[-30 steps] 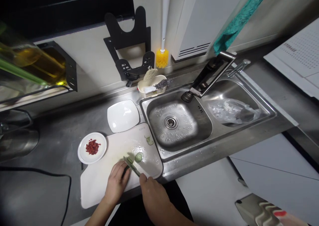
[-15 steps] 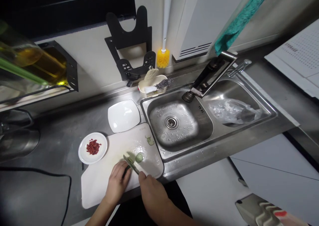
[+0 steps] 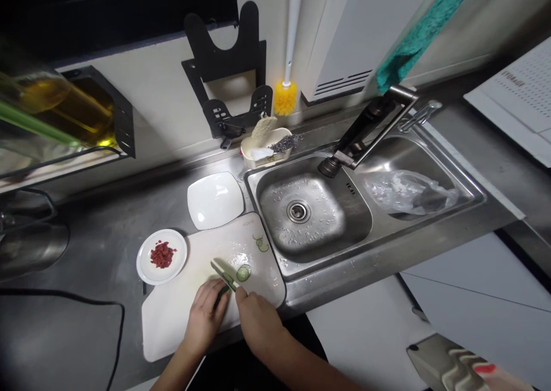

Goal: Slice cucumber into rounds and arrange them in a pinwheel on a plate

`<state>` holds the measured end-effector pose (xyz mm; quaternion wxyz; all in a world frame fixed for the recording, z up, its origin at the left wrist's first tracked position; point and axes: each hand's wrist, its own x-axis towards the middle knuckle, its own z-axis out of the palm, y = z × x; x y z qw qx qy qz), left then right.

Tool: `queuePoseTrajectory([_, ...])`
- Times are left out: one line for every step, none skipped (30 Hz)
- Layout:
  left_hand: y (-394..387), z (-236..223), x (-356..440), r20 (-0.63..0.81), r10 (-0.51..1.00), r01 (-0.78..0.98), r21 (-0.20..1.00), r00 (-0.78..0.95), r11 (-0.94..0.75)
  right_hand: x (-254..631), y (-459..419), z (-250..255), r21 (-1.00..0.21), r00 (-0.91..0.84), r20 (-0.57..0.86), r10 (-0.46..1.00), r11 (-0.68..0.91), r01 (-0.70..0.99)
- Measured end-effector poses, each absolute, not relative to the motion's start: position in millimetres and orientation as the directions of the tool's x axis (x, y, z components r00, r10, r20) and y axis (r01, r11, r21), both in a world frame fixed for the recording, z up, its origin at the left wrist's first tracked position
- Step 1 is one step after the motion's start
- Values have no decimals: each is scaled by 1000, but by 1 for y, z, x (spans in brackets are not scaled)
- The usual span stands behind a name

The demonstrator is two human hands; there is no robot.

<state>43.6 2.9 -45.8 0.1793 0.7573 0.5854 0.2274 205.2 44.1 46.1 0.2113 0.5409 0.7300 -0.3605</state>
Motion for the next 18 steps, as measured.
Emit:
queuePoseTrajectory([3,-46,44,135,968,804,539,212,-252,204,45,44,-306,-328,-696,638,149,940])
queuePoseTrajectory([3,-46,44,134,968,802,542,212,-251,203,46,42,-314,-328,-695,640,141,939])
queuePoseTrajectory([3,-46,44,131,969,801,544,211,-249,202,47,39,-320,-326,-696,639,130,938])
queuePoseTrajectory([3,-46,44,128,969,801,547,209,-245,201,47,36,-329,-327,-697,639,120,937])
queuePoseTrajectory([3,-46,44,124,970,801,548,207,-241,199,47,33,-338,-327,-697,638,110,935])
queuePoseTrajectory([3,-46,44,119,971,802,549,206,-237,198,47,31,-348,-327,-695,640,99,932])
queuePoseTrajectory([3,-46,44,116,972,802,549,206,-235,197,47,28,-361,-332,-691,642,91,928])
queuePoseTrajectory([3,-46,44,115,972,802,549,205,-234,196,47,26,-375,-338,-685,646,85,923])
queuePoseTrajectory([2,-47,44,116,972,801,551,205,-235,195,46,24,-386,-340,-678,652,78,919])
queuePoseTrajectory([2,-47,44,117,972,800,552,206,-236,195,45,22,-392,-338,-672,659,71,917])
queuePoseTrajectory([2,-48,43,119,971,798,554,206,-237,194,44,21,-393,-333,-668,665,64,917])
queuePoseTrajectory([1,-48,43,120,971,798,554,206,-238,194,43,21,-394,-329,-664,671,59,917])
queuePoseTrajectory([1,-49,43,121,971,798,554,206,-238,194,43,20,-391,-323,-662,677,56,919])
queuePoseTrajectory([1,-49,43,119,971,799,552,206,-237,195,42,21,-386,-319,-659,681,57,921])
queuePoseTrajectory([1,-50,43,117,972,801,550,205,-236,195,42,21,-382,-317,-657,684,61,922])
queuePoseTrajectory([1,-50,43,115,972,803,548,204,-234,196,41,21,-380,-319,-654,686,67,923])
queuePoseTrajectory([1,-50,43,114,973,805,546,203,-232,197,41,21,-378,-320,-652,688,71,923])
queuePoseTrajectory([1,-50,43,112,973,806,545,202,-230,198,41,20,-379,-322,-648,690,75,923])
